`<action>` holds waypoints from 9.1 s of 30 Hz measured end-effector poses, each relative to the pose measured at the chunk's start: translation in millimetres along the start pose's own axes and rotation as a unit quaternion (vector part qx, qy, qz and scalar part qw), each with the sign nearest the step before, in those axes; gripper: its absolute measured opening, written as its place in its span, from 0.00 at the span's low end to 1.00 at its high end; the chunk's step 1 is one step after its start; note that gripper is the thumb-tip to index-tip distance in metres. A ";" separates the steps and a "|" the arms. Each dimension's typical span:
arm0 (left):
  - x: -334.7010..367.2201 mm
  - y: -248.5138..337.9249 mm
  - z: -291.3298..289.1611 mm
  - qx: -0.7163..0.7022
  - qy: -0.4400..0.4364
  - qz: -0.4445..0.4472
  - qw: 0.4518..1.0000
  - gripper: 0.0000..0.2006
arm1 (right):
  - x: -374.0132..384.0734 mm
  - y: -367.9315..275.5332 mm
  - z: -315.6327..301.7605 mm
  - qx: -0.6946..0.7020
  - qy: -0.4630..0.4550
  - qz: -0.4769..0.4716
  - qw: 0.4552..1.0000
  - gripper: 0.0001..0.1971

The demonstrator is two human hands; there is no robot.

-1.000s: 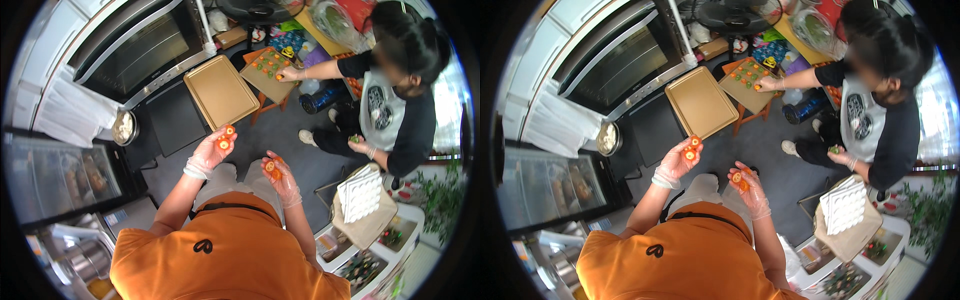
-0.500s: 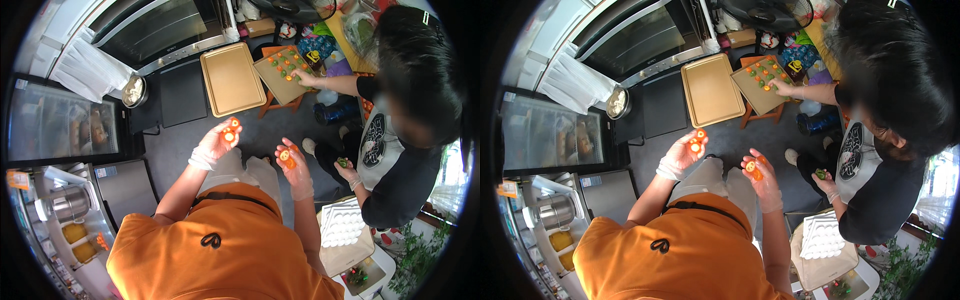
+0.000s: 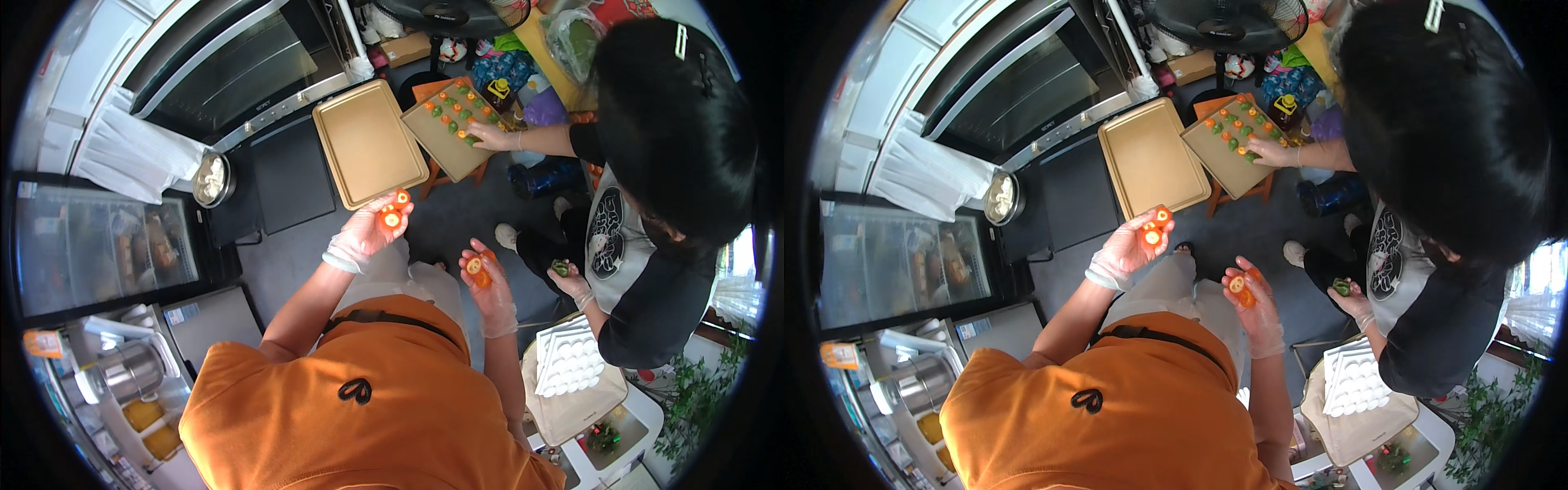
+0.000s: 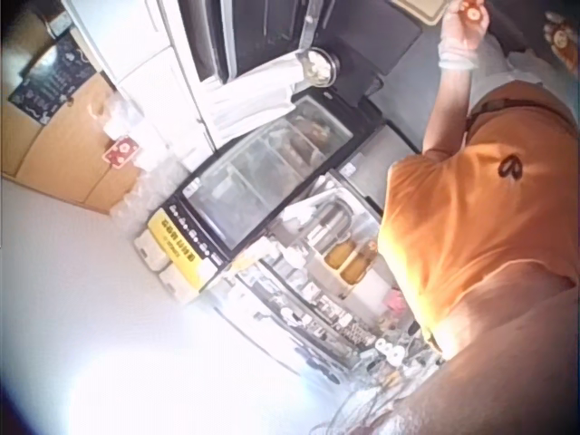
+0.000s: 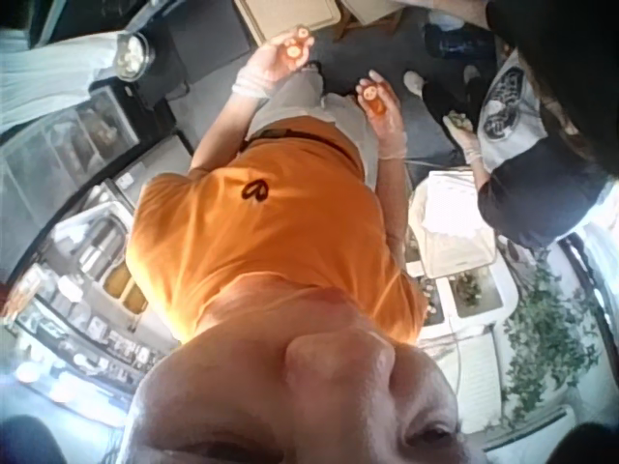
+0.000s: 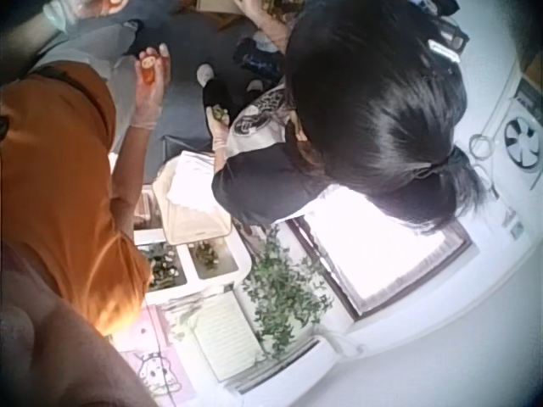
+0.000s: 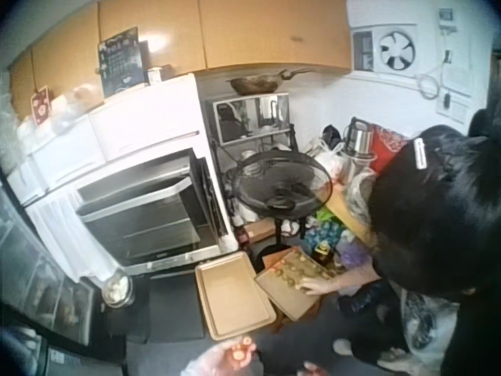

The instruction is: The person organizes orange sphere-shaped ingredients on a metal counter by hand and moves them onto a tray. The person wipes the metal counter by hand and then retrieves a purple cloth from a shelf, placing it over a tray of pastries.

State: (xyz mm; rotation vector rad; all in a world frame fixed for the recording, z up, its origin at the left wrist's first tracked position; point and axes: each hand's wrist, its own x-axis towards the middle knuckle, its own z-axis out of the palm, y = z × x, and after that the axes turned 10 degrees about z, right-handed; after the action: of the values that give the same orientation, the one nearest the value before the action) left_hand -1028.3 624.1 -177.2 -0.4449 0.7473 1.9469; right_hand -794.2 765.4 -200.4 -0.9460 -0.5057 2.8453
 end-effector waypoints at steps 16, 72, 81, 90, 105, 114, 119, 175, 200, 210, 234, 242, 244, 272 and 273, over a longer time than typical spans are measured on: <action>55.6 121.6 -34.4 -0.014 -0.030 -0.001 0.999 0.10 | 83.7 -7.7 91.3 -0.029 0.006 -0.016 0.999 0.17; 540.2 -441.6 386.0 0.762 -0.388 0.178 0.487 0.15 | 147.9 -483.5 -288.0 -0.556 0.588 -0.202 0.552 0.28; 541.3 -443.3 380.4 0.758 -0.423 0.224 0.443 0.24 | 137.1 -485.4 -270.9 -0.507 0.573 -0.280 0.580 0.27; 530.5 -405.3 383.7 0.744 -0.442 0.209 0.456 0.30 | 116.4 -439.3 -231.1 -0.520 0.533 -0.347 0.570 0.25; 241.2 -98.6 86.3 0.707 0.131 0.238 0.653 0.27 | 153.8 -283.7 -63.3 -0.715 0.038 -0.386 0.582 0.27; -132.1 -213.0 -175.0 0.394 0.550 0.337 0.655 0.23 | 88.1 -10.5 44.5 -0.787 -0.385 -0.263 0.404 0.28; -271.6 -381.2 -207.8 0.167 0.708 0.318 0.608 0.21 | -3.2 143.0 63.1 -0.716 -0.610 -0.212 0.267 0.28; -1022.6 69.0 -883.5 0.424 0.741 0.263 0.449 0.30 | -215.1 1321.1 321.9 -0.709 -0.659 -0.221 0.120 0.40; -1006.9 87.9 -937.9 0.458 0.754 0.214 0.420 0.28 | -224.1 1362.0 323.8 -0.606 -0.724 -0.323 0.067 0.19; -999.5 97.8 -948.2 0.478 0.759 0.145 0.417 0.29 | -214.7 1381.3 337.6 -0.604 -0.748 -0.274 -0.024 0.17; -1006.4 70.3 -961.9 0.131 0.734 0.422 0.516 0.15 | -264.4 1229.0 358.4 -0.756 -0.346 0.444 0.334 0.16; -1010.8 33.3 -899.8 -0.393 0.275 0.572 0.666 0.15 | -287.8 1174.9 352.3 -0.735 -0.277 0.455 0.420 0.16; -995.9 26.2 -888.3 -0.403 0.219 0.554 0.694 0.17 | -291.7 1157.8 351.8 -0.743 -0.259 0.457 0.415 0.17; -529.1 53.3 -403.2 -0.021 -0.079 0.100 0.992 0.18 | -273.6 516.0 108.3 -0.367 0.080 0.075 0.924 0.15; -506.6 51.0 -378.7 -0.014 -0.092 0.078 0.993 0.18 | -275.8 499.9 92.4 -0.346 0.105 0.057 0.931 0.15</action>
State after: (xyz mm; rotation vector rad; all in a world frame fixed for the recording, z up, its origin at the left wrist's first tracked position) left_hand -839.3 19.2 -145.2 -0.2241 0.6529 2.1127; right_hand -623.8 215.4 -146.2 -1.3872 -1.5229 2.6221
